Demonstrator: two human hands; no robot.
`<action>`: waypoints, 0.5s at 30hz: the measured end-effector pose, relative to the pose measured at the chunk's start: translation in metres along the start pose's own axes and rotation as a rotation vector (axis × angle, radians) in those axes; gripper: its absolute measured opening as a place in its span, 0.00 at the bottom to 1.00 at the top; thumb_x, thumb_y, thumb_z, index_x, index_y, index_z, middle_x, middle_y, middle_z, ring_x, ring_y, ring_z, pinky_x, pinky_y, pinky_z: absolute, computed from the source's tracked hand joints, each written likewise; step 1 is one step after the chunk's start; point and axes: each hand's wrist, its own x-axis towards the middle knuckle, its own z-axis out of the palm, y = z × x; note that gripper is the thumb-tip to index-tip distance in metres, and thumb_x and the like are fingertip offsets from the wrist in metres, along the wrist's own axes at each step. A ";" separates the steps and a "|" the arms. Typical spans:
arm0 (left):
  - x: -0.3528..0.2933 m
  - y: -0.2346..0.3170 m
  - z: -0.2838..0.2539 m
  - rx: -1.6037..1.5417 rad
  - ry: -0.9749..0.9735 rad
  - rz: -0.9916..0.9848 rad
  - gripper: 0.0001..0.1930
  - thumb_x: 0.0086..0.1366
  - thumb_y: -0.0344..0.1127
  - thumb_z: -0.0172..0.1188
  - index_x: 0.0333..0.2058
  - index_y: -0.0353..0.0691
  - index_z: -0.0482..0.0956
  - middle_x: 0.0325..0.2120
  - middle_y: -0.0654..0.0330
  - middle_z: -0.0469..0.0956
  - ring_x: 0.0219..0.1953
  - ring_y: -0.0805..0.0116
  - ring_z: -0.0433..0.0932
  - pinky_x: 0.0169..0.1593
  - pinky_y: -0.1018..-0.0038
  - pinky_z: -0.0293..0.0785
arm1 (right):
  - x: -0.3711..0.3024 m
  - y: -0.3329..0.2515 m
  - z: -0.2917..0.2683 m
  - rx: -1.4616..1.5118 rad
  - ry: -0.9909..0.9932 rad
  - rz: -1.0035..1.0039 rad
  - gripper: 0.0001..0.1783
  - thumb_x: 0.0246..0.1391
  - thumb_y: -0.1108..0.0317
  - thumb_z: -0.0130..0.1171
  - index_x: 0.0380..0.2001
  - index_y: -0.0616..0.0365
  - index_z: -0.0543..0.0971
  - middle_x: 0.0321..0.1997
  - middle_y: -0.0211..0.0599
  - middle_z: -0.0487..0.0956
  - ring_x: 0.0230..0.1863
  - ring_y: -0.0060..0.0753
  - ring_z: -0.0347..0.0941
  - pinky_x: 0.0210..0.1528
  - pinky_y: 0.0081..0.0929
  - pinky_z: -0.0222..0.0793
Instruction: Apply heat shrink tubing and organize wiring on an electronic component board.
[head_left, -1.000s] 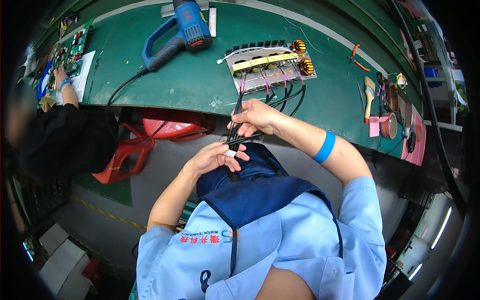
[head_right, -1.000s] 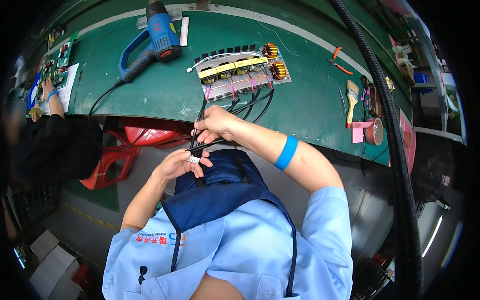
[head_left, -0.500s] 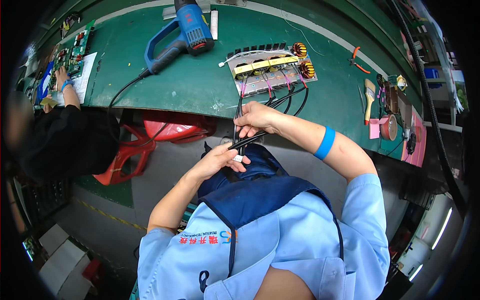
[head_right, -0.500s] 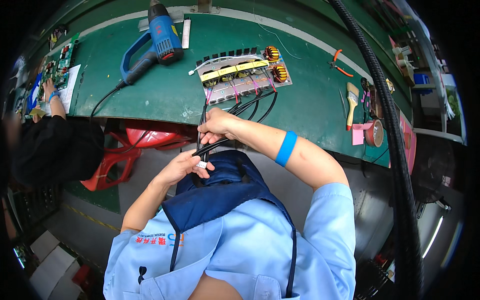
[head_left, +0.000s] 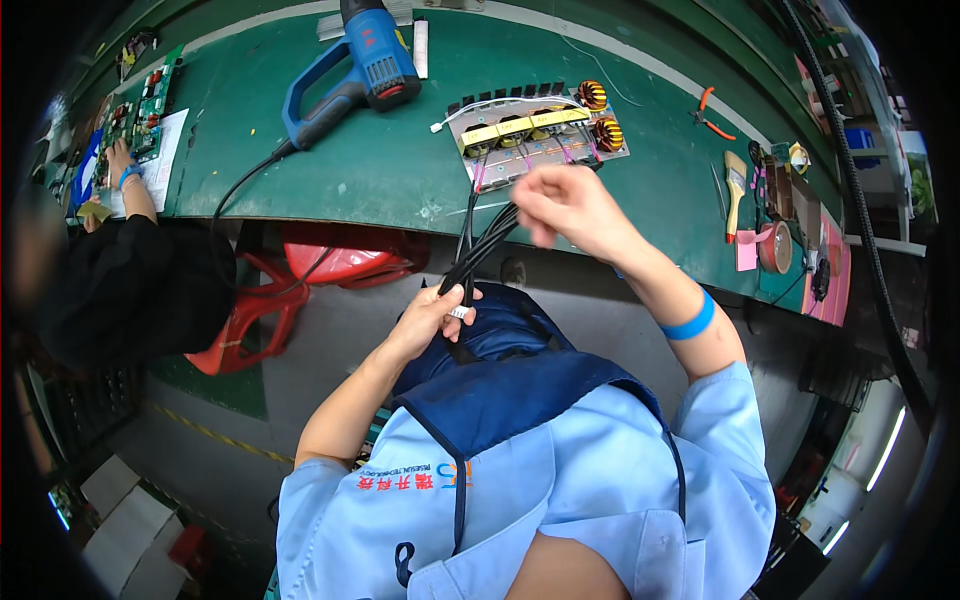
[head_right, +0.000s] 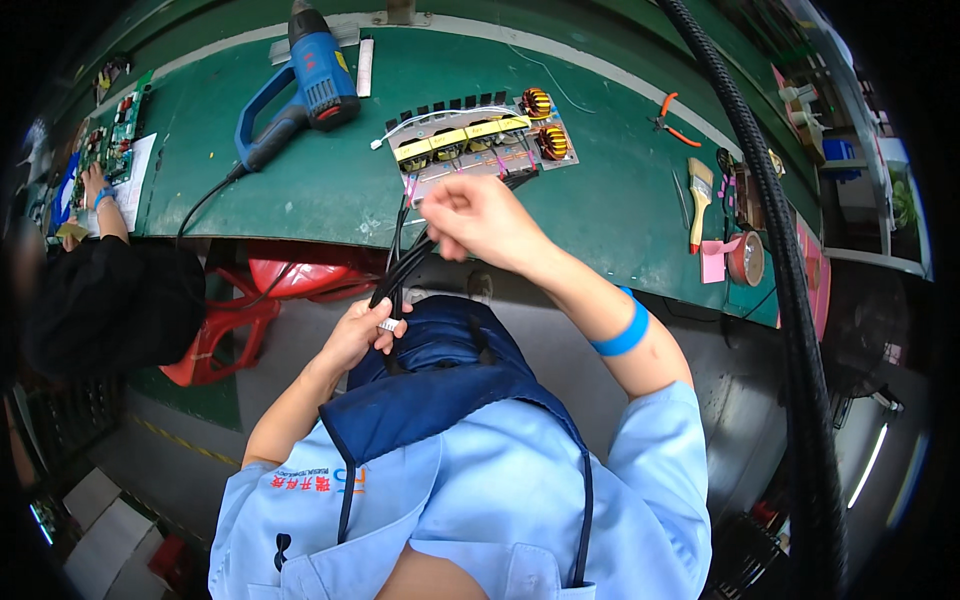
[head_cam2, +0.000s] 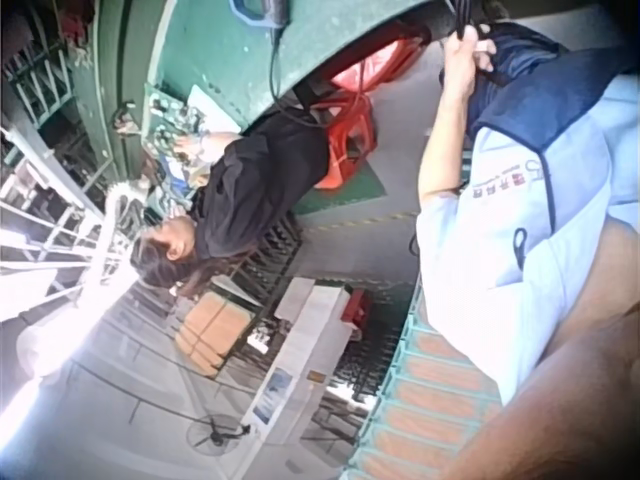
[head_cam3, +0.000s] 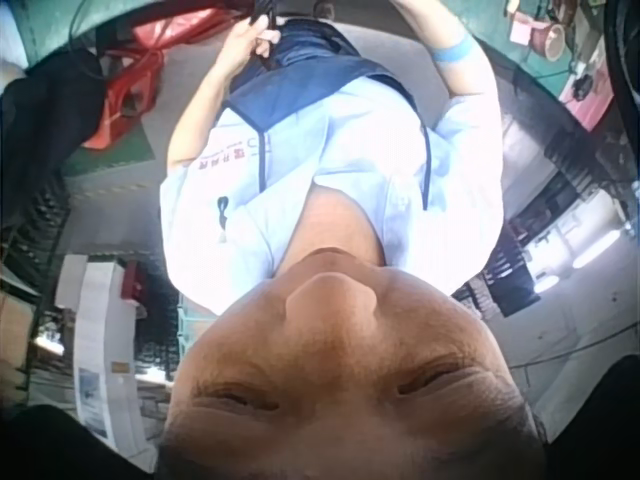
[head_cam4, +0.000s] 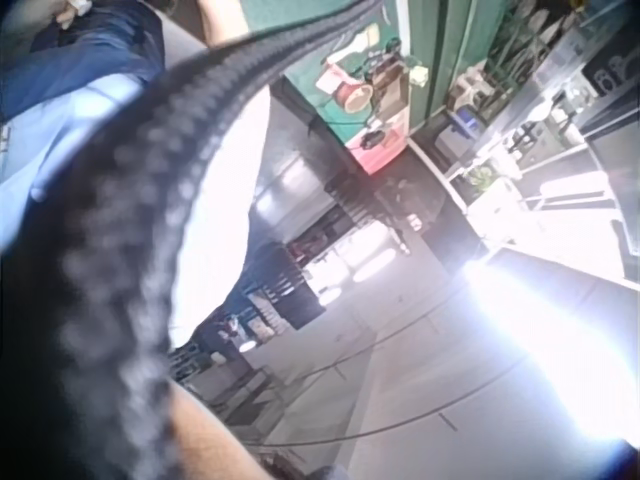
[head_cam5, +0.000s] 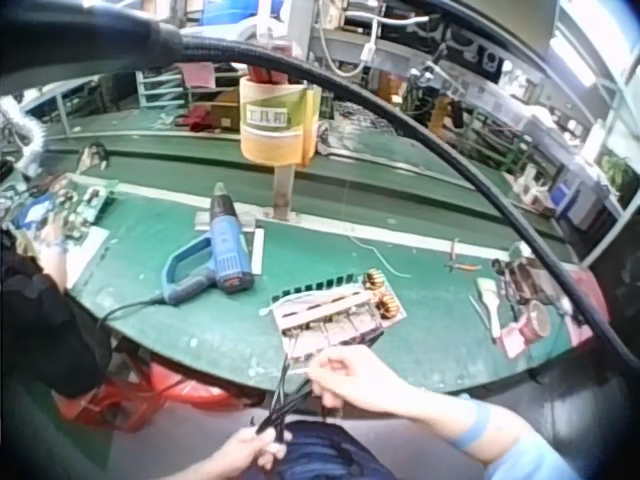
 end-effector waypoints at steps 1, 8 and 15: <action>0.000 0.000 -0.001 -0.053 -0.016 -0.001 0.18 0.57 0.43 0.40 0.35 0.33 0.66 0.17 0.61 0.68 0.11 0.82 0.58 0.17 0.85 0.59 | -0.009 0.002 -0.006 0.022 -0.113 0.061 0.07 0.45 0.69 0.47 0.23 0.62 0.70 0.15 0.30 0.70 0.12 0.15 0.64 0.12 0.10 0.59; 0.003 0.010 0.008 -0.019 -0.025 0.001 0.18 0.57 0.45 0.40 0.33 0.34 0.69 0.17 0.62 0.70 0.15 0.81 0.64 0.19 0.85 0.63 | -0.030 0.080 0.031 0.013 -0.178 0.290 0.10 0.43 0.65 0.51 0.28 0.61 0.69 0.21 0.27 0.69 0.20 0.14 0.64 0.19 0.10 0.61; 0.006 0.007 0.004 0.363 0.094 0.053 0.15 0.54 0.42 0.46 0.29 0.34 0.69 0.19 0.61 0.72 0.19 0.78 0.70 0.22 0.83 0.65 | -0.015 0.114 0.068 0.072 0.120 0.120 0.10 0.37 0.68 0.55 0.21 0.65 0.70 0.20 0.33 0.71 0.21 0.17 0.65 0.23 0.17 0.63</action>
